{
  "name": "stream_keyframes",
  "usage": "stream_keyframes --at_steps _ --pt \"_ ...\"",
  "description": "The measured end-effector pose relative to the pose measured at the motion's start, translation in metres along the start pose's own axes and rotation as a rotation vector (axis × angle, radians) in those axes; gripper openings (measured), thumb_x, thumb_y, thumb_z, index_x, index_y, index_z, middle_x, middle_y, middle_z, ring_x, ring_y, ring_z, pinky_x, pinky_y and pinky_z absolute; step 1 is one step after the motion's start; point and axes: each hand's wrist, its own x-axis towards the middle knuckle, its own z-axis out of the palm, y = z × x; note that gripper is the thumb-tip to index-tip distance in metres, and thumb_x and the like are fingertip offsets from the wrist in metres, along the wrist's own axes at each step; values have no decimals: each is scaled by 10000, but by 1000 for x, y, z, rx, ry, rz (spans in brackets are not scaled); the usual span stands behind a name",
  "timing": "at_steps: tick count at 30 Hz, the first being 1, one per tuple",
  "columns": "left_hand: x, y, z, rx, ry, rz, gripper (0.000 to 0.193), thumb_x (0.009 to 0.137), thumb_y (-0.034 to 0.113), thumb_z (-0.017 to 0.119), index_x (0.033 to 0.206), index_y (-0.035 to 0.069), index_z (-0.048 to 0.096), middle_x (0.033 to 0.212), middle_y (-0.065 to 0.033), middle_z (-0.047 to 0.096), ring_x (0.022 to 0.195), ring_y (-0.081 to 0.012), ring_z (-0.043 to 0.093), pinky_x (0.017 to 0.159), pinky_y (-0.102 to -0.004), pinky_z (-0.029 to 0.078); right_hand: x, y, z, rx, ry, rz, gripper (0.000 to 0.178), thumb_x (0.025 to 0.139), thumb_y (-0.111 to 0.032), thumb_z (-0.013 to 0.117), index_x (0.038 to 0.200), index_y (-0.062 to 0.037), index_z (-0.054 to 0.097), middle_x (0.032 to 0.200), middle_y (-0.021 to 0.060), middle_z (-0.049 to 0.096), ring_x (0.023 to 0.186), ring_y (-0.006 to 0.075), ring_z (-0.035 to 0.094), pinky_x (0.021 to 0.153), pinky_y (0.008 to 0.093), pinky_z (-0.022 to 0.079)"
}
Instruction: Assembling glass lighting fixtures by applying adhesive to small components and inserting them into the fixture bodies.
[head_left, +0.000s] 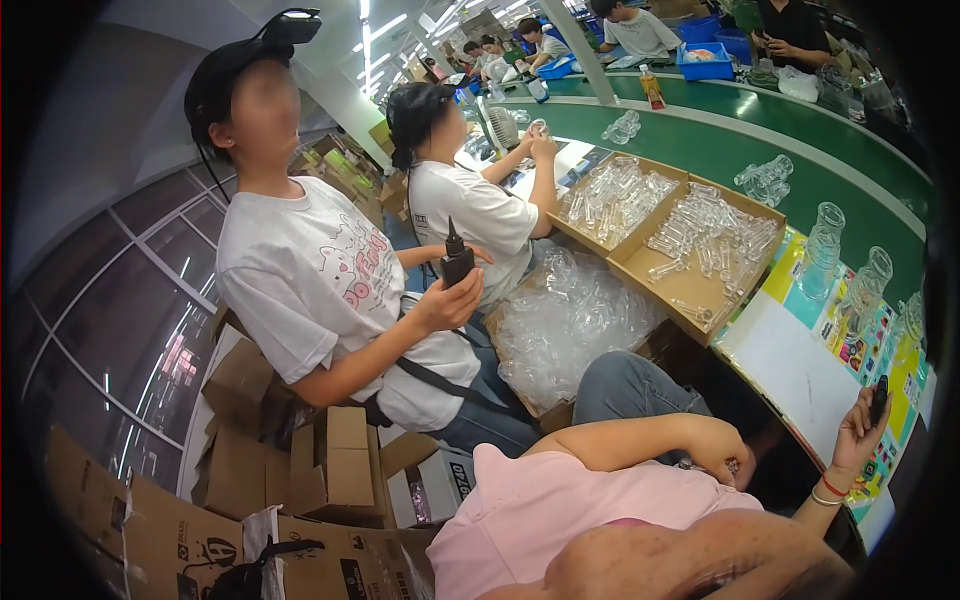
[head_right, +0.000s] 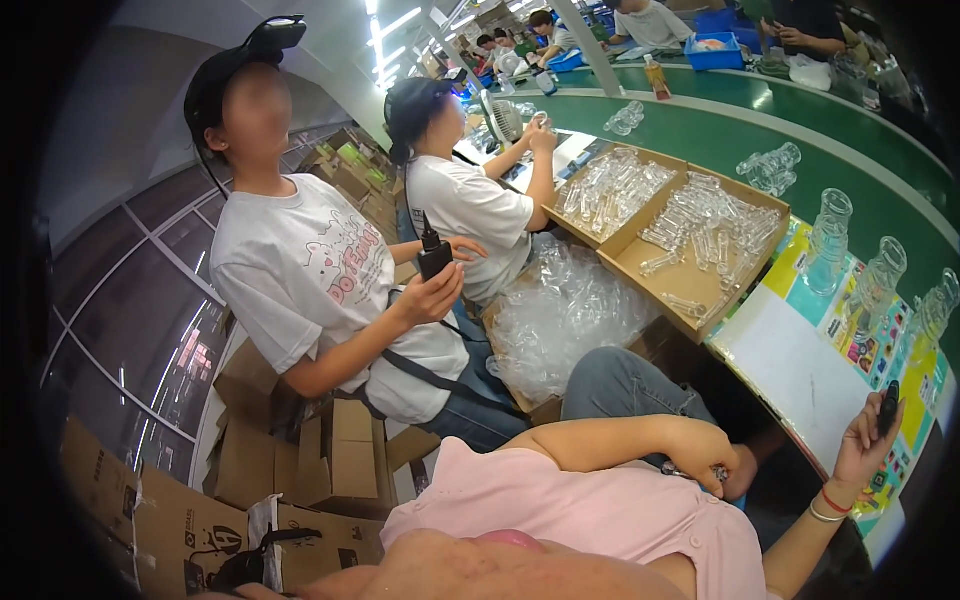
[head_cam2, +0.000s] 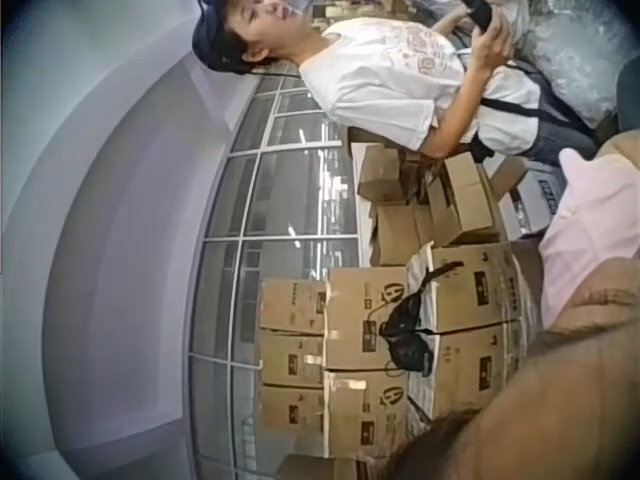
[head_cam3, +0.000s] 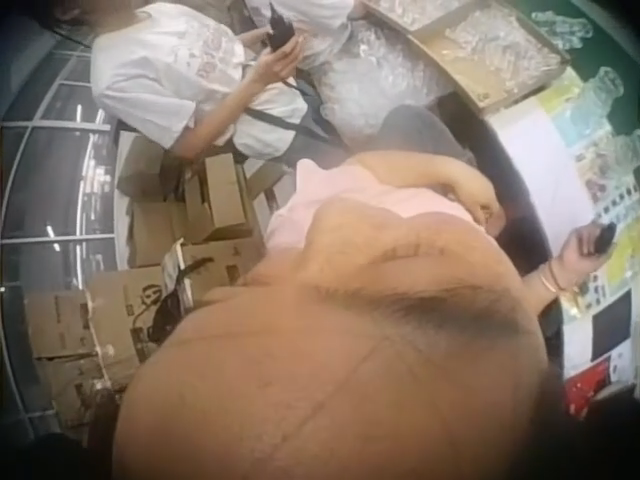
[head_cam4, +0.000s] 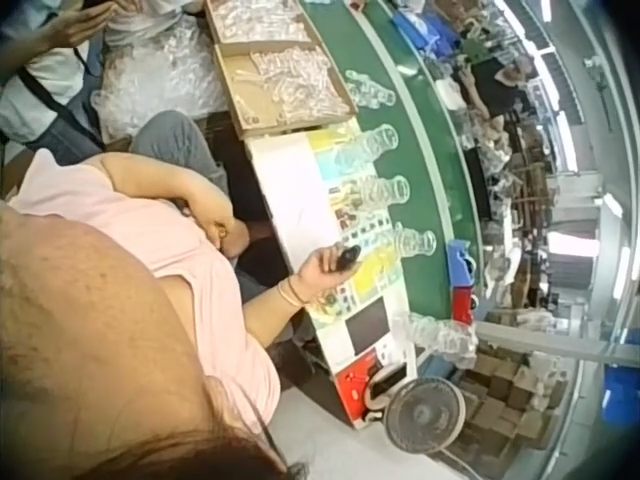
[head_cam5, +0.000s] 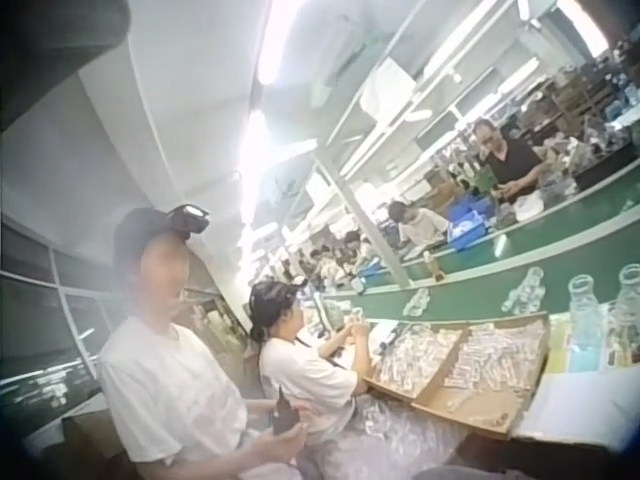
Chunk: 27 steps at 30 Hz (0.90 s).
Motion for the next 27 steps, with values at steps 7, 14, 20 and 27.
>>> stream_keyframes --at_steps 7,14,20,27 --pt "-2 -19 17 4 -30 52 278 761 313 625 899 73 647 857 -116 635 802 -275 603 706 -359 453 -1 -3 -3 13 -11 -2 282 909 -147 473 1010 106 399 771 75 365 486 78 306 381 180 266" --pt "-13 -6 3 -2 -36 -4 317 760 331 622 929 64 637 865 -145 631 825 -294 601 715 -364 454 0 -4 -5 -14 -12 -8 264 907 -122 474 1017 100 385 766 70 351 487 77 301 388 180 262" --pt "-12 -13 6 30 -6 -35 356 763 396 597 910 73 637 825 -149 636 786 -312 603 680 -382 458 -2 -3 -2 -38 -43 -16 270 906 -119 476 1029 104 387 759 72 352 493 76 304 389 184 262" --pt "-16 -27 2 -38 152 54 345 749 361 637 893 48 623 818 -143 633 782 -299 605 681 -372 460 -14 1 7 -86 11 -61 280 907 -127 475 1032 108 389 747 73 361 499 70 316 380 176 270"
